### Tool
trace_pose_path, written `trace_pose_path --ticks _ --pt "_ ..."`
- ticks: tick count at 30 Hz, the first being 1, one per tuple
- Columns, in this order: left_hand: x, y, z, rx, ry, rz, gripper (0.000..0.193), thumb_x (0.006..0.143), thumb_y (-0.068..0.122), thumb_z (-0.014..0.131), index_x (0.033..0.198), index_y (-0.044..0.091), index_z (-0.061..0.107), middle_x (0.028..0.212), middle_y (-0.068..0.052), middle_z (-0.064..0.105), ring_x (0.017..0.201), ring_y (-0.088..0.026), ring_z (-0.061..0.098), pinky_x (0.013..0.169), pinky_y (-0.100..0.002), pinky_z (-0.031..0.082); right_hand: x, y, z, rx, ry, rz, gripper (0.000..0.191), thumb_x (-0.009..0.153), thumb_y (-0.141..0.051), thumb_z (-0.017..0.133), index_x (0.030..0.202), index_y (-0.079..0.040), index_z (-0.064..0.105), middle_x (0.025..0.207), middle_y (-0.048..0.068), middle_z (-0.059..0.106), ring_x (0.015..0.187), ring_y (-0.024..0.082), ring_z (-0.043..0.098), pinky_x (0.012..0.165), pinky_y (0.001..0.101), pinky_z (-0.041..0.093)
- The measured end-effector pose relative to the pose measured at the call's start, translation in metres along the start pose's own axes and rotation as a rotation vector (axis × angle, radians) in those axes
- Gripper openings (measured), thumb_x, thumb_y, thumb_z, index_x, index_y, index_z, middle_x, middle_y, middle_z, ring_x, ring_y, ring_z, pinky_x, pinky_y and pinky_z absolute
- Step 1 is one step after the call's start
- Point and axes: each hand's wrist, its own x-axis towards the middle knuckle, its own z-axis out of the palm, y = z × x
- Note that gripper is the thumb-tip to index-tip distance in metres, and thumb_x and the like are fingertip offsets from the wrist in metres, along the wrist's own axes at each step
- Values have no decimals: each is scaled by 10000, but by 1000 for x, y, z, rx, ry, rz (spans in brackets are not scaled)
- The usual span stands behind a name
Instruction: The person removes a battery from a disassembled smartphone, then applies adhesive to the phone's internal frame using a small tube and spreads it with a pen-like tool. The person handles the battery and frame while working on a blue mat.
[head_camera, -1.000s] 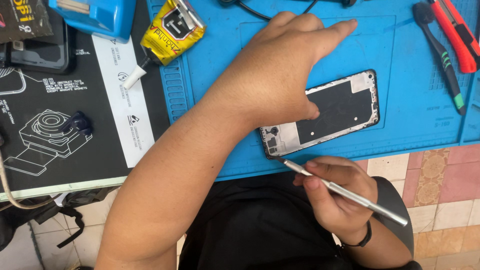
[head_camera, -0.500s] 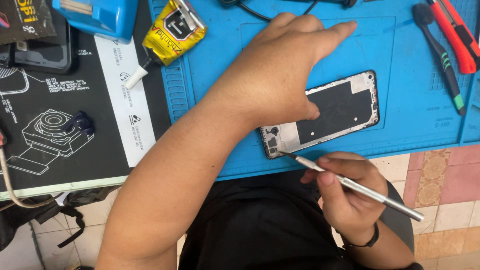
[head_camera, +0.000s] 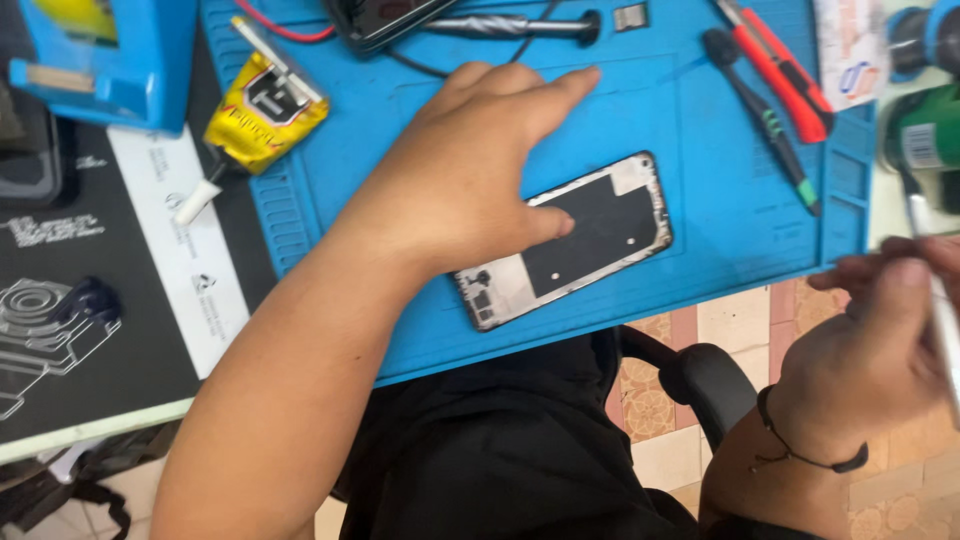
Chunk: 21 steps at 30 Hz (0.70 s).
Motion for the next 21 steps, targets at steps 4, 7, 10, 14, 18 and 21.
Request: trace_pose_path --ticks 4,7,10,14,18,21 --pt "1 4 -4 -19 -12 -36 878 689 294 911 1464 108 541 1140 -80 648 1125 -299 551 994 -386 469 30 -15 -5 -465 -283 -310 110 1133 19 721 1221 49 661 1099 180 658 878 263 627 754 339 501" --pt "2 8 -7 -26 -2 -19 846 709 308 904 1455 107 558 1118 -86 658 1117 -306 556 984 -390 468 59 -23 3 -584 -414 -462 242 995 69 774 1208 12 677 1120 193 651 985 325 638 820 383 514" --pt "2 9 -8 -29 -5 -34 838 711 329 902 1447 109 565 1130 -90 661 1118 -311 553 985 -398 464 84 -27 11 -656 -463 -489 320 931 77 780 1217 -33 686 1156 169 660 1038 351 646 849 415 531" --pt "1 2 -2 -29 8 -53 837 701 358 903 1431 113 573 1141 -85 671 1137 -307 555 992 -407 459 109 -10 8 -725 -524 -488 294 951 93 704 1211 -44 698 1167 141 676 1065 334 662 874 401 542" --pt "3 4 1 -103 40 -45 800 742 384 890 1434 132 580 1102 -90 690 1111 -301 595 967 -410 493 120 44 -16 -752 -591 -523 276 907 80 671 1159 -27 709 1140 162 676 1043 348 659 881 413 546" --pt "-1 20 -8 -86 165 -38 735 784 395 860 1429 161 597 1076 -90 704 1076 -290 643 940 -406 534 131 120 -14 -670 -614 -450 154 995 38 659 1132 -9 710 1024 162 651 918 306 625 836 373 531"
